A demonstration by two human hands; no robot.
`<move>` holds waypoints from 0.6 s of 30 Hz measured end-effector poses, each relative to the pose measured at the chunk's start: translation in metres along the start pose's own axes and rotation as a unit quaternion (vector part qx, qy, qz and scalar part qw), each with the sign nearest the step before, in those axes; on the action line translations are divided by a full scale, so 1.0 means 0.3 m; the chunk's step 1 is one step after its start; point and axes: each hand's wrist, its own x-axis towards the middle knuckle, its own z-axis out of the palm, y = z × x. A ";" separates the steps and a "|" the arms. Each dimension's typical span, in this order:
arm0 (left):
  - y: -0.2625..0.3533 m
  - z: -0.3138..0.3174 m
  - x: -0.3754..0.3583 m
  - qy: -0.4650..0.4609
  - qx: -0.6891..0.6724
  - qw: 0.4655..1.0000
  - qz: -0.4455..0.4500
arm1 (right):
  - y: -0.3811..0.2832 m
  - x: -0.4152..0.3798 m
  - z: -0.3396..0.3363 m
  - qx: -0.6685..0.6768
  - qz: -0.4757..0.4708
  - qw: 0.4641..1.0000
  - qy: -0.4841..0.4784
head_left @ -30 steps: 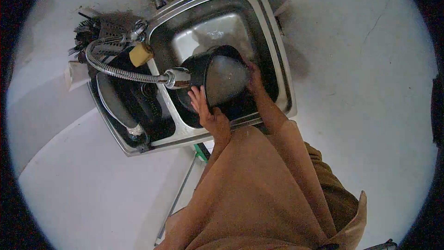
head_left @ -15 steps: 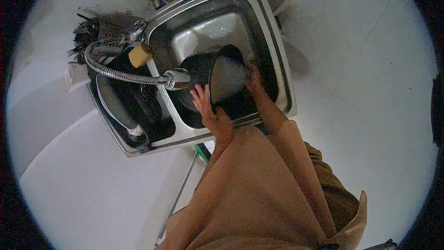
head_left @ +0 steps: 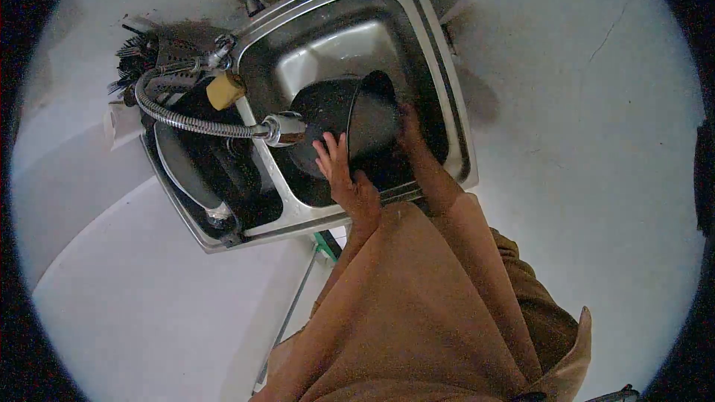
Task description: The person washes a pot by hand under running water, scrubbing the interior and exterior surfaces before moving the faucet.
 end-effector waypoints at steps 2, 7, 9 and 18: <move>-0.001 0.004 -0.005 0.003 -0.005 1.000 0.010 | 0.033 0.083 -0.077 0.059 0.078 0.994 -0.046; 0.012 0.006 -0.003 -0.004 0.010 1.000 0.007 | 0.017 0.036 -0.028 0.003 0.048 0.998 0.030; 0.019 0.006 -0.004 -0.006 0.013 1.000 0.003 | 0.043 0.093 -0.071 0.021 -0.003 0.999 -0.024; 0.026 0.010 -0.009 -0.013 0.023 1.000 0.013 | 0.018 0.059 -0.024 0.038 0.085 0.995 0.047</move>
